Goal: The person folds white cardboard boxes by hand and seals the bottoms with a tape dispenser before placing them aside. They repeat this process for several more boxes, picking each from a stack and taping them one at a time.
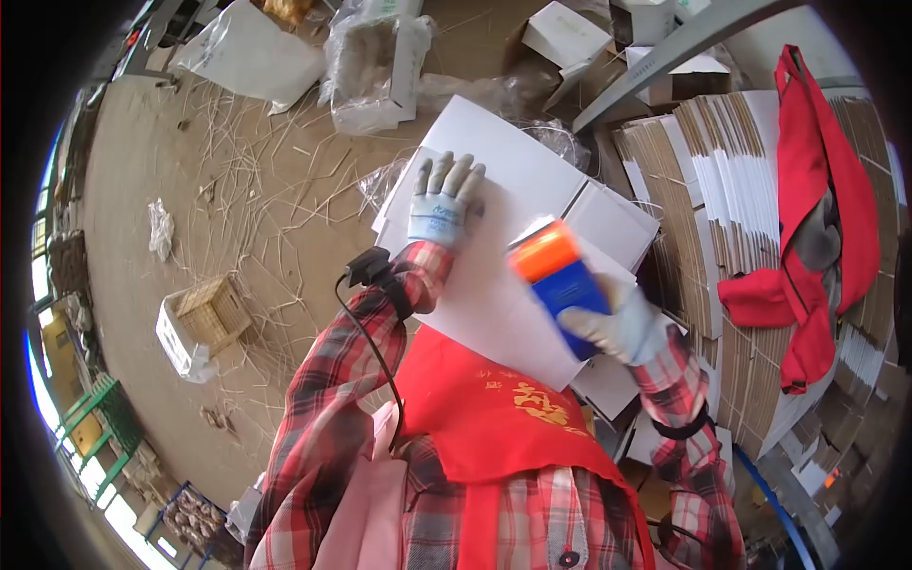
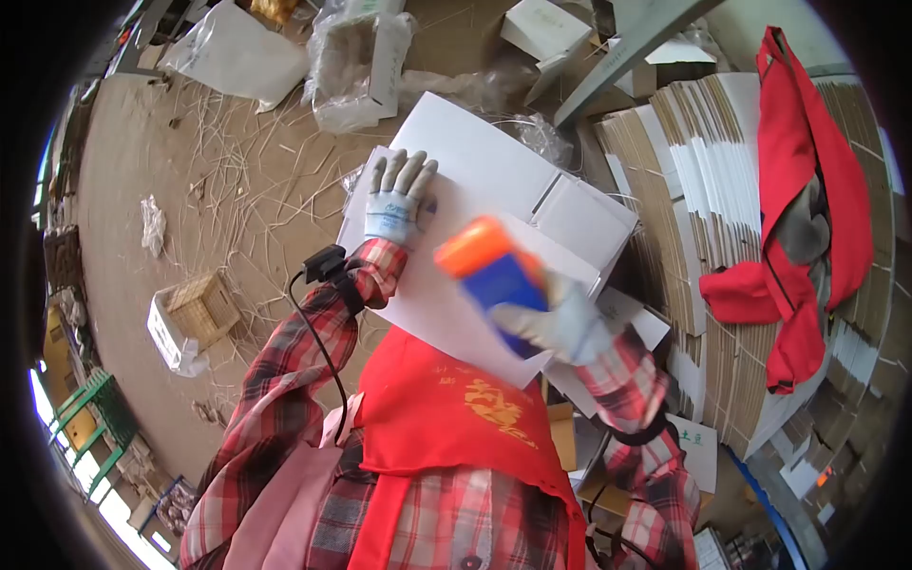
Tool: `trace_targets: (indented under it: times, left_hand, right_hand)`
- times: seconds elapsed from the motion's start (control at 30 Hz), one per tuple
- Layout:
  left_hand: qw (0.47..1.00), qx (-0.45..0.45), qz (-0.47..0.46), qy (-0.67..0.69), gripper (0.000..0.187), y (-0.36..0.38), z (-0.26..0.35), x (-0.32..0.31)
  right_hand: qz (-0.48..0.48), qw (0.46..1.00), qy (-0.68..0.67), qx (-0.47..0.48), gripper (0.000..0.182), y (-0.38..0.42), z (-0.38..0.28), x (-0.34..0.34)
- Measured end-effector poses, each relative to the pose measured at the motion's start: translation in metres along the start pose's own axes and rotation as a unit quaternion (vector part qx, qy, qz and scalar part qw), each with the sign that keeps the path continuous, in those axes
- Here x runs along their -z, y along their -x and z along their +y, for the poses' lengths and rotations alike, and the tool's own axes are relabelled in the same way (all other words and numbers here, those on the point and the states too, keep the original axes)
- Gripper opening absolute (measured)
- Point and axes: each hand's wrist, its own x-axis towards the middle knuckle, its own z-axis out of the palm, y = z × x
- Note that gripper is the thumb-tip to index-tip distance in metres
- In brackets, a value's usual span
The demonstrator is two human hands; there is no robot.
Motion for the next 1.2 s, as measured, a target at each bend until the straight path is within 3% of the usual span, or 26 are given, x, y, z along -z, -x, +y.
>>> trace_targets:
  times: [0.03, 0.13, 0.17, 0.2, 0.23, 0.3, 0.37, 0.4, 0.43, 0.5, 0.53, 0.6, 0.63, 0.73, 0.8, 0.83, 0.9, 0.93, 0.97, 1.03, 1.1, 1.13, 1.2]
  left_hand:
    - [1.0, -0.003, 0.003, 0.026, 0.054, -0.001, -0.003, 0.0]
    - [0.994, -0.002, 0.004, 0.108, 0.048, -0.001, -0.012, 0.011]
    - [0.972, 0.067, 0.01, 0.223, 0.044, 0.005, -0.013, 0.022]
    - [0.933, 0.134, 0.023, 0.334, 0.042, 0.014, -0.013, 0.033]
    - [0.877, 0.195, 0.038, 0.438, 0.04, 0.021, -0.016, 0.044]
    - [0.725, 0.37, -0.123, 0.569, 0.047, 0.05, -0.027, 0.068]
    - [0.664, 0.353, -0.254, 0.608, 0.054, 0.074, -0.028, 0.069]
    - [0.627, 0.397, -0.367, 0.561, 0.057, 0.062, -0.017, 0.086]
    - [0.455, 0.432, -0.331, 0.705, 0.056, 0.069, -0.011, 0.073]
    - [0.443, 0.331, -0.314, 0.772, 0.049, 0.069, -0.014, 0.057]
    - [0.435, 0.352, -0.297, 0.774, 0.045, 0.074, -0.011, 0.046]
    - [0.42, 0.392, -0.258, 0.777, 0.038, 0.076, -0.006, 0.034]
    - [0.468, 0.401, -0.242, 0.749, 0.034, 0.076, -0.009, 0.031]
    - [0.631, 0.41, -0.156, 0.64, 0.02, 0.045, -0.013, 0.072]
    - [0.865, 0.214, -0.037, 0.453, 0.014, 0.045, -0.052, 0.061]
    - [0.867, 0.27, -0.009, 0.418, 0.014, 0.047, -0.083, 0.052]
    - [0.852, 0.384, 0.043, 0.354, 0.018, 0.052, -0.147, 0.034]
    - [0.89, 0.375, 0.084, 0.246, 0.02, 0.047, -0.171, 0.035]
    - [0.862, 0.459, -0.003, 0.213, 0.024, 0.05, -0.197, 0.025]
    - [0.876, 0.412, -0.185, 0.172, 0.031, 0.065, -0.212, -0.033]
    - [0.873, 0.356, -0.316, 0.102, 0.036, 0.098, -0.188, -0.123]
    - [0.864, 0.376, -0.302, 0.146, 0.034, 0.094, -0.165, -0.12]
    - [0.858, 0.375, -0.286, 0.202, 0.032, 0.1, -0.151, -0.134]
  right_hand:
    - [-0.063, 0.997, 0.015, -0.051, 0.05, -0.01, -0.001, -0.012]
    - [-0.115, 0.989, 0.078, -0.058, 0.059, -0.045, 0.014, -0.046]
    - [-0.111, 0.991, 0.065, -0.044, 0.06, -0.057, 0.037, -0.05]
    - [-0.109, 0.992, 0.056, -0.027, 0.061, -0.066, 0.039, -0.054]
    - [-0.089, 0.982, 0.129, -0.109, 0.061, -0.065, 0.034, -0.051]
    - [-0.089, 0.981, 0.083, -0.152, 0.062, -0.061, 0.017, -0.05]
    - [-0.097, 0.983, 0.075, -0.138, 0.061, -0.065, 0.007, -0.05]
    - [-0.103, 0.983, 0.068, -0.135, 0.06, -0.063, 0.005, -0.051]
    - [-0.11, 0.983, 0.074, -0.13, 0.059, -0.064, 0.008, -0.05]
    - [-0.121, 0.982, 0.085, -0.12, 0.057, -0.068, 0.014, -0.042]
    - [-0.12, 0.985, 0.073, -0.103, 0.054, -0.066, 0.013, -0.042]
    - [-0.114, 0.974, 0.076, -0.182, 0.053, -0.067, 0.001, -0.043]
    - [-0.111, 0.967, 0.076, -0.218, 0.053, -0.069, -0.004, -0.045]
    - [-0.09, 0.976, 0.117, -0.159, 0.05, -0.071, -0.005, -0.053]
    - [-0.069, 0.984, 0.104, -0.129, 0.048, -0.069, -0.004, -0.054]
    - [-0.061, 0.987, 0.099, -0.112, 0.047, -0.07, -0.005, -0.055]
    - [-0.064, 0.968, 0.12, -0.212, 0.045, -0.064, -0.02, -0.048]
    - [-0.063, 0.954, 0.131, -0.263, 0.044, -0.06, -0.025, -0.042]
    - [-0.05, 0.955, 0.134, -0.26, 0.044, -0.056, -0.018, -0.036]
    - [-0.025, 0.956, 0.137, -0.259, 0.044, -0.051, 0.003, -0.027]
    - [-0.02, 0.942, 0.226, -0.246, 0.045, -0.055, 0.001, -0.033]
    - [-0.015, 0.933, 0.268, -0.241, 0.045, -0.057, 0.0, -0.034]
    - [0.006, 0.95, 0.227, -0.217, 0.048, -0.056, 0.012, -0.031]
